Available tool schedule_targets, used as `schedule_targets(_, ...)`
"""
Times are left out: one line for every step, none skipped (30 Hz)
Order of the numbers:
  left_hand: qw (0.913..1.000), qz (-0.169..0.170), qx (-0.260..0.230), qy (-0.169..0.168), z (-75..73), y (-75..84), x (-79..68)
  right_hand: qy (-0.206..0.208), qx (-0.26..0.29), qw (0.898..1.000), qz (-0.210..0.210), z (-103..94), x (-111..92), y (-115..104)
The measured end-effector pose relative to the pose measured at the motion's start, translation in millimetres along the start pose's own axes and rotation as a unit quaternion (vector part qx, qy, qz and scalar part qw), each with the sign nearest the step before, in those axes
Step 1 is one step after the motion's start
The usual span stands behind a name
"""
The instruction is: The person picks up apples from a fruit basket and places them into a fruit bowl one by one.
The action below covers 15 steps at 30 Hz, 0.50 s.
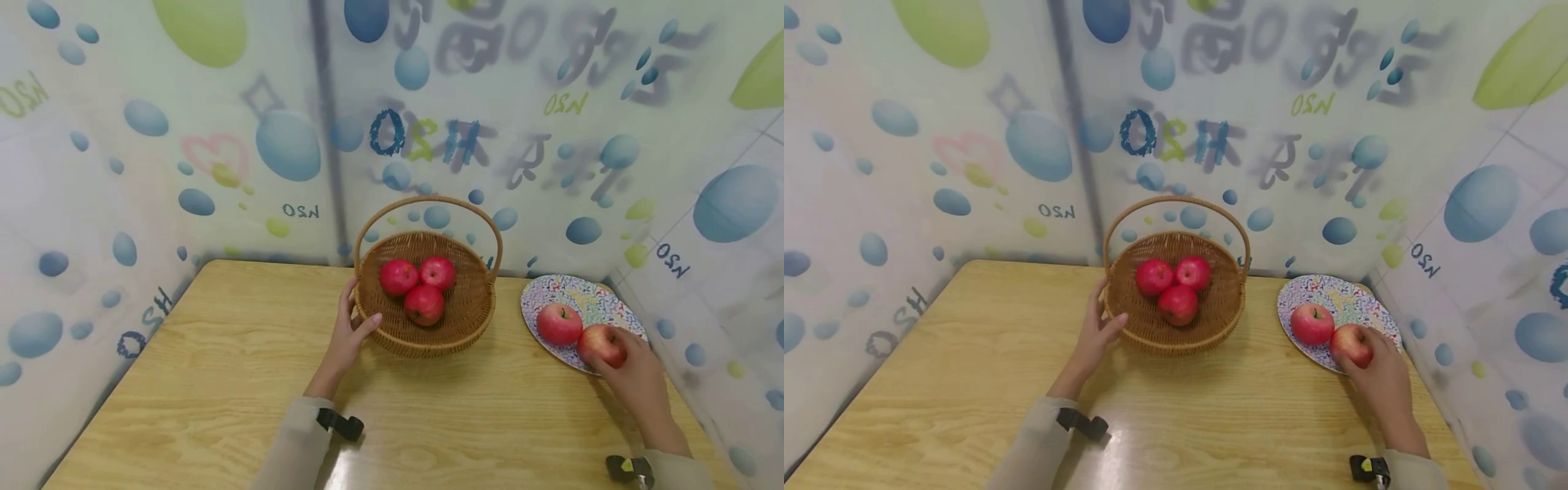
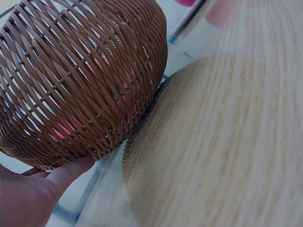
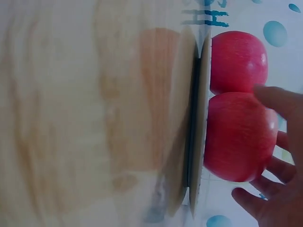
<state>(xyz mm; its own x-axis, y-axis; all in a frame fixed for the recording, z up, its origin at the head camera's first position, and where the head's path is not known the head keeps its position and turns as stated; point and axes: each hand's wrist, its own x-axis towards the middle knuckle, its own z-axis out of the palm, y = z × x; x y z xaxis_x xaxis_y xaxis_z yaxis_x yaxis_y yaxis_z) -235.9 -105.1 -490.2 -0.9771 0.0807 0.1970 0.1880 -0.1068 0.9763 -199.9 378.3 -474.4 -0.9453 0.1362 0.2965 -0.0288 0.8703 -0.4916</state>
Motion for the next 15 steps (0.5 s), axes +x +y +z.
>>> schedule_targets(1.0,0.001,0.0,-0.001,-0.1,0.2,0.1,0.001,0.002,1.0,-0.004,-0.3,0,0)
schedule_targets(1.0,0.001,0.0,0.0,0.0,0.6,0.1,0.004,0.003,1.0,-0.007,-0.8,1,0)
schedule_targets(1.0,0.001,0.0,0.0,0.0,0.9,0.2,0.01,0.005,1.0,-0.013,-1.2,2,-1)
schedule_targets(1.0,-0.001,-0.001,0.002,-0.1,0.8,0.6,0.019,0.006,1.0,-0.022,-1.7,2,-2)
schedule_targets(1.0,-0.001,-0.001,0.002,-0.1,0.9,0.7,0.032,0.007,0.999,-0.034,-2.3,3,-3)
schedule_targets(1.0,0.0,-0.001,0.003,-0.4,0.6,0.9,0.046,0.007,0.998,-0.047,-3.1,4,-5)
schedule_targets(1.0,0.001,-0.002,0.002,-0.7,0.4,0.9,0.06,0.007,0.997,-0.057,-4.2,5,-7)
schedule_targets(1.0,0.0,-0.003,0.004,-0.8,0.2,0.9,0.073,0.008,0.995,-0.065,-5.4,6,-10)
schedule_targets(1.0,0.0,-0.004,0.003,-1.1,-0.2,0.7,0.083,0.01,0.994,-0.072,-6.8,6,-14)
schedule_targets(1.0,0.0,-0.004,0.001,-1.3,-0.5,0.6,0.091,0.015,0.993,-0.075,-8.5,7,-18)
schedule_targets(1.0,0.0,-0.004,0.0,-1.4,-0.6,0.4,0.097,0.018,0.992,-0.075,-10.4,7,-23)
schedule_targets(1.0,0.001,-0.003,-0.002,-1.5,-0.7,0.3,0.099,0.022,0.992,-0.073,-12.5,7,-28)
schedule_targets(1.0,0.002,-0.002,-0.004,-1.7,-0.9,0.2,0.101,0.026,0.992,-0.072,-13.9,8,-34)
schedule_targets(1.0,0.001,-0.003,-0.003,-1.8,-1.1,0.1,0.101,0.032,0.992,-0.072,-15.0,8,-41)
schedule_targets(1.0,0.001,-0.003,-0.002,-2.0,-1.2,-0.1,0.101,0.038,0.991,-0.077,-15.8,8,-48)
